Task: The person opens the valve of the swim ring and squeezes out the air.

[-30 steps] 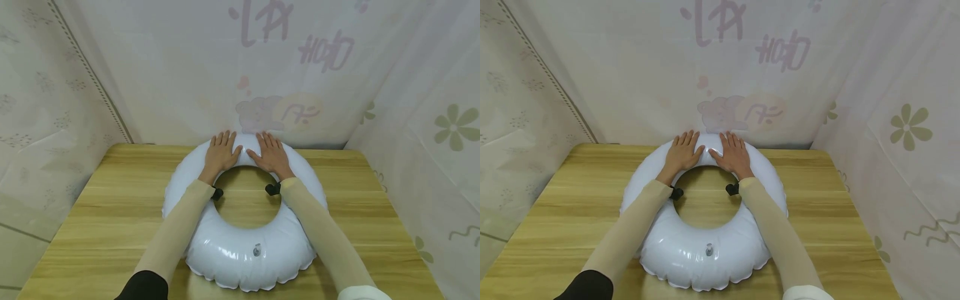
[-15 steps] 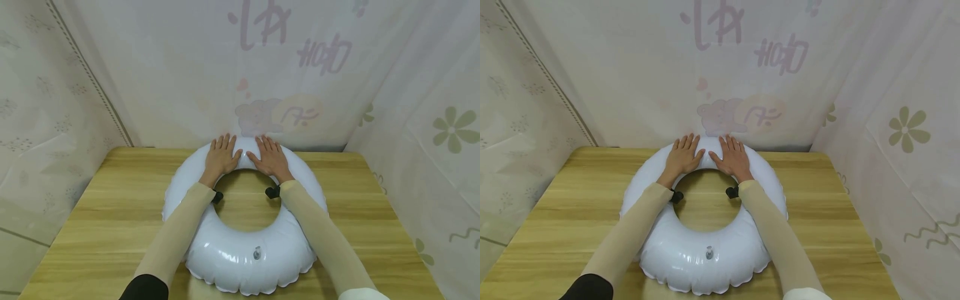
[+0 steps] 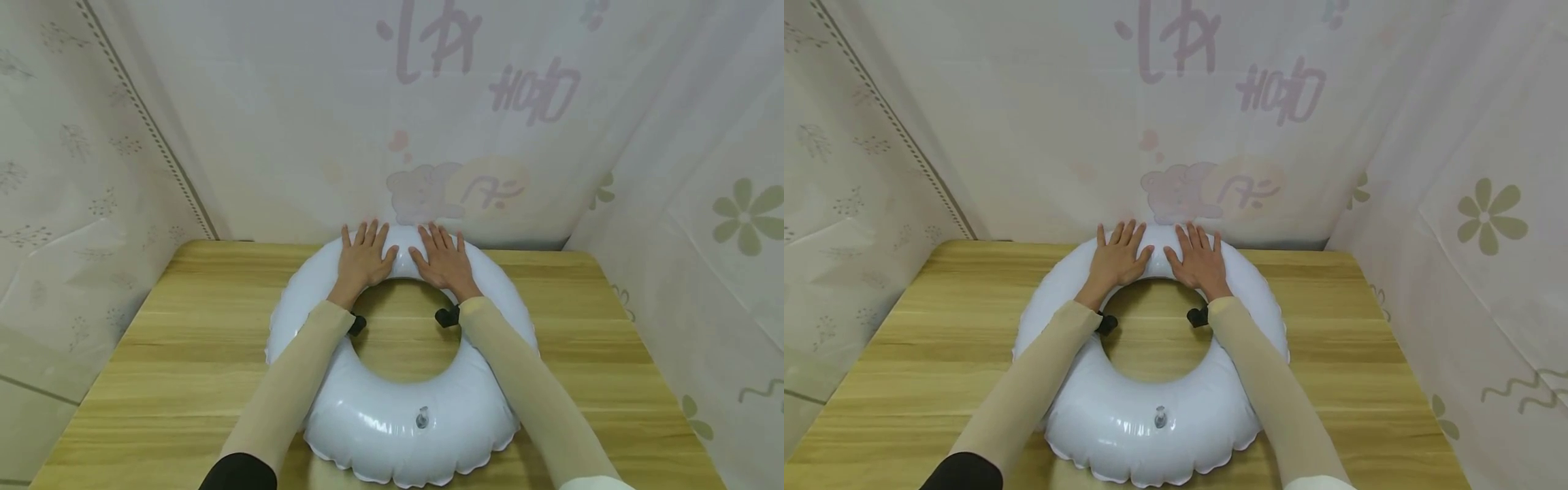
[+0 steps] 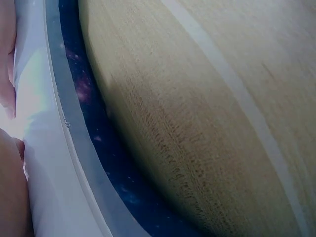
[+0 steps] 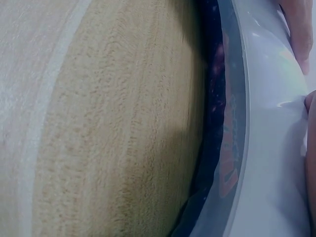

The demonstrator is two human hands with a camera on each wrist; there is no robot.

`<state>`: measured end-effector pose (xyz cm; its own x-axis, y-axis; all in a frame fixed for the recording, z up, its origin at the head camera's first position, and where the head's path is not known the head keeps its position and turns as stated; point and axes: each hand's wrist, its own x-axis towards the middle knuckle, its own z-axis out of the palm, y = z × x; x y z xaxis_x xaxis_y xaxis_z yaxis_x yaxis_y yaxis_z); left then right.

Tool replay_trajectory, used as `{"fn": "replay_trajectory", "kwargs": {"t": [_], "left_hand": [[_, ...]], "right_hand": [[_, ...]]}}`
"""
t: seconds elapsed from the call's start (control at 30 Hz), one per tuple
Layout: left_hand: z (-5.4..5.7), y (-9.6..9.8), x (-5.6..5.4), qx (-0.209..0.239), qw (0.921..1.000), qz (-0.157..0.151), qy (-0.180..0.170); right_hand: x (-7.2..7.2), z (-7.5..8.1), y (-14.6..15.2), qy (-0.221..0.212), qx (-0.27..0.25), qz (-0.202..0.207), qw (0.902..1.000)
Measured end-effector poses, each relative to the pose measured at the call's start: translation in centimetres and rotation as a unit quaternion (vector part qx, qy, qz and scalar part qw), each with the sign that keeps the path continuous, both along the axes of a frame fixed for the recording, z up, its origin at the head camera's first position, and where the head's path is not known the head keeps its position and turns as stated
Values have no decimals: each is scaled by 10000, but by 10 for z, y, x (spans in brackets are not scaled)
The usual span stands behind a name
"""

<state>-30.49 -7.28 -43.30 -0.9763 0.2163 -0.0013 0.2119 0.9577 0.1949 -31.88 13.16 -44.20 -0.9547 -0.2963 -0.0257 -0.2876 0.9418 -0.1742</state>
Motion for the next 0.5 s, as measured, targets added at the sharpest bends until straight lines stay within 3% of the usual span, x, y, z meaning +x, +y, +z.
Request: {"fn": "replay_trajectory", "kwargs": {"t": [0.27,0.5], "left_hand": [[1,1,3,12,9997,104,-223],[2,3,1,38,9999,56,-148]], "right_hand": [[1,-3,-2,-98,14,-91,9999],[2,0,-1,-212,19,-149,9997]]}}
